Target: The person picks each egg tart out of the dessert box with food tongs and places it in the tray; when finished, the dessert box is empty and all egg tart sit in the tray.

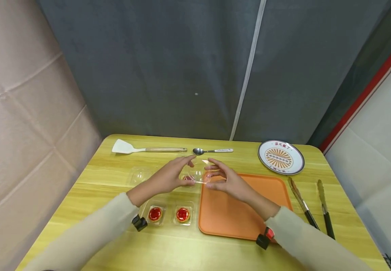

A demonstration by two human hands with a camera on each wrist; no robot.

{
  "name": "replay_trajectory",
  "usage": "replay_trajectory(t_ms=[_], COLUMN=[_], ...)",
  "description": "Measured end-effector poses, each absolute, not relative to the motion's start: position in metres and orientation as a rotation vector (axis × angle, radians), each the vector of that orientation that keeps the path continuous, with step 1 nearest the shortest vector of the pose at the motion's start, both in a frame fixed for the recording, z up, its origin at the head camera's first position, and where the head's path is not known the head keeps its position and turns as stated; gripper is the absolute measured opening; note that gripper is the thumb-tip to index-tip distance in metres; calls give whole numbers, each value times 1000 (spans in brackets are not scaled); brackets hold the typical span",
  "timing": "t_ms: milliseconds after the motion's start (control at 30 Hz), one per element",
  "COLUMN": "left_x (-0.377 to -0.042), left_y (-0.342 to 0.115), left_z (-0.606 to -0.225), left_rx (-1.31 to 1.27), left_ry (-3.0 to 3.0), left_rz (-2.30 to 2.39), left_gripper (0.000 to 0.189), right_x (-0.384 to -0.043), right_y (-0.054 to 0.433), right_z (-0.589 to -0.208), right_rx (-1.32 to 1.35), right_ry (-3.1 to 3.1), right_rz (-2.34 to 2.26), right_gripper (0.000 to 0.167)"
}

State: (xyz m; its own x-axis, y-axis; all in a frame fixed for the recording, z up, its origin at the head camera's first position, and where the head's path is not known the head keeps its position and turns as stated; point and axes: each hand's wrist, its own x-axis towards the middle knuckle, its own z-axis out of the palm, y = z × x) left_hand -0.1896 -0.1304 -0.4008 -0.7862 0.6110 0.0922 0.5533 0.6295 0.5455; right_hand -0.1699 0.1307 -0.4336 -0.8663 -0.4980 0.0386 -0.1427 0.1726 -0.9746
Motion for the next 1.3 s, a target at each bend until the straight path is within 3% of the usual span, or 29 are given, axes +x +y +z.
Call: replay_trajectory(t_ms=[300, 500, 800, 1300], left_x=[-239, -264, -277, -285], left_y=[-98, -73, -42, -26], left_z=[-418, -436, -456, -465], left_rx=[911, 673, 409, 355], left_ry=[2556, 2472, 2336, 2383], left_rz=[987, 1167, 1390, 1268], left_gripper=[89, 87, 86, 79], right_x=[-204, -231, -260, -278], right_y=[151, 169, 190, 198], right_z=[-449, -459, -473, -481], right_rx=[-608, -542, -521, -442], right_ry=[2374, 2459, 2481, 2454], right_rz=[-1671, -1550, -1396, -1276], right_gripper=[84, 80, 77, 75])
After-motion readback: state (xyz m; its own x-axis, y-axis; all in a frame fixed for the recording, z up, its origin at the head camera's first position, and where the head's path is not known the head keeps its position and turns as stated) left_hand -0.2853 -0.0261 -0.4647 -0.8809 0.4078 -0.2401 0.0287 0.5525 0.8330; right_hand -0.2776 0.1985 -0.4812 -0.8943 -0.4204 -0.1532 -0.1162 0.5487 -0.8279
